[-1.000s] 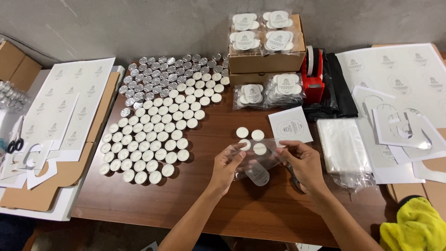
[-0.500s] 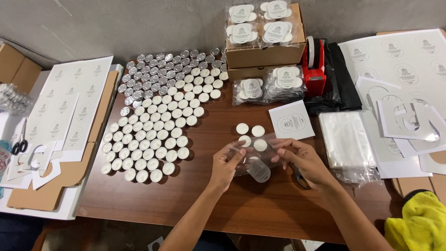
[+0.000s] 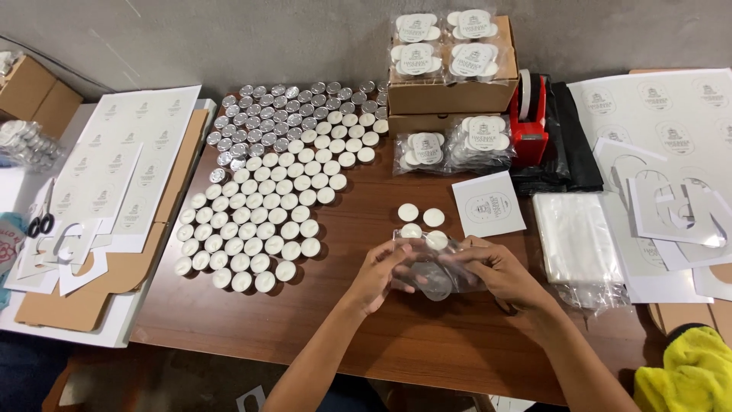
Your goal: Cutting printed labels with scissors and then packaging small tealight candles into plastic bags.
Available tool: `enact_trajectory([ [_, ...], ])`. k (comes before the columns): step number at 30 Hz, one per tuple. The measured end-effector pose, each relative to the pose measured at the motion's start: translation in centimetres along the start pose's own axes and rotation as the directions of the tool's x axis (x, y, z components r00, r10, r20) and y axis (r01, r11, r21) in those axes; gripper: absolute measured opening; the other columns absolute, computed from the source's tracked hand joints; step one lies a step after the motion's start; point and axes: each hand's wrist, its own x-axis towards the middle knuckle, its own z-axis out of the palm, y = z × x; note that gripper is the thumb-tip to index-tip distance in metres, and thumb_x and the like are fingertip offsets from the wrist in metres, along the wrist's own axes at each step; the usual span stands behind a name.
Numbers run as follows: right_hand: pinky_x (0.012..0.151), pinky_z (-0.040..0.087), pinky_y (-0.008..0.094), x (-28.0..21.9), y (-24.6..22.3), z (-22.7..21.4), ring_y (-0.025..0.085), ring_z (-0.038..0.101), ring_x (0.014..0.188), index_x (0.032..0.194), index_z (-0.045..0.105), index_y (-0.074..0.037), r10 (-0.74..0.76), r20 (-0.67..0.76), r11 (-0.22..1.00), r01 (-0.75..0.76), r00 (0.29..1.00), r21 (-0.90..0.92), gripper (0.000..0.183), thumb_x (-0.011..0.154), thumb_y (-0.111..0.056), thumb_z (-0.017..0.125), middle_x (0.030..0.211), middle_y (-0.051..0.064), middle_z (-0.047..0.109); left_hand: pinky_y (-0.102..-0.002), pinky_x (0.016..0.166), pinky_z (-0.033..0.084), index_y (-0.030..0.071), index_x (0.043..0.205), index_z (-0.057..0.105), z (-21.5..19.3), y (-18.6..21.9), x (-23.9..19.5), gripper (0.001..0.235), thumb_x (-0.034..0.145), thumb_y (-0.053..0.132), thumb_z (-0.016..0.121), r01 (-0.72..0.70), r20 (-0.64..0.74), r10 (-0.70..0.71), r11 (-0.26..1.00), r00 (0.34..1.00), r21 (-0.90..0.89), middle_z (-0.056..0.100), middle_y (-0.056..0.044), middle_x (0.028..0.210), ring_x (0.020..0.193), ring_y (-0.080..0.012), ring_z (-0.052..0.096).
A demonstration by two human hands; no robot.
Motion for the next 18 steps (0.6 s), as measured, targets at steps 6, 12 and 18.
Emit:
enact_trajectory([
  [6, 0.05, 0.064, 0.034, 0.0, -0.7, 1.3, 0.018, 0.066, 0.058, 0.129, 0.073, -0.004, 0.207, -0.135, 0.959, -0.174, 0.969, 0.224, 0.037, 0.093, -0.003, 0.067, 0.08, 0.013, 0.07, -0.032, 0.056, 0.065, 0.004, 0.125, 0.066, -1.2, -0.5, 0.7, 0.036, 0.097, 0.028, 0.061, -0.049, 0.01, 0.05, 0.995, 0.999, -0.087, 0.074, -0.023, 0.108, 0.071, -0.0289, 0.076],
  [12, 0.067, 0.065, 0.045, 1.5, 0.2, 2.3, 0.02, 0.067, 0.071, 0.124, 0.073, 0.002, 0.299, -0.24, 0.881, -0.17, 0.924, 0.442, 0.036, 0.088, 0.001, 0.075, 0.093, 0.016, 0.074, -0.028, 0.074, 0.061, 0.006, 0.138, 0.059, -1.7, -3.3, 2.8, 0.075, 0.097, 0.066, 0.038, -0.173, 0.025, 0.188, 0.941, 0.982, -0.291, 0.075, -0.015, 0.111, 0.092, -0.021, 0.075],
  [18, 0.075, 0.062, 0.032, 2.5, -0.8, 5.0, 0.022, 0.073, 0.076, 0.12, 0.076, -0.005, 0.315, -0.23, 0.802, -0.129, 0.921, 0.583, 0.028, 0.093, -0.004, 0.071, 0.095, 0.013, 0.07, -0.034, 0.112, 0.039, 0.02, 0.159, 0.028, 3.7, -0.8, 0.8, 0.09, 0.09, 0.076, 0.045, -0.576, 0.08, 0.608, 0.781, 0.79, -0.242, 0.048, -0.009, 0.155, 0.14, -0.0227, 0.047],
])
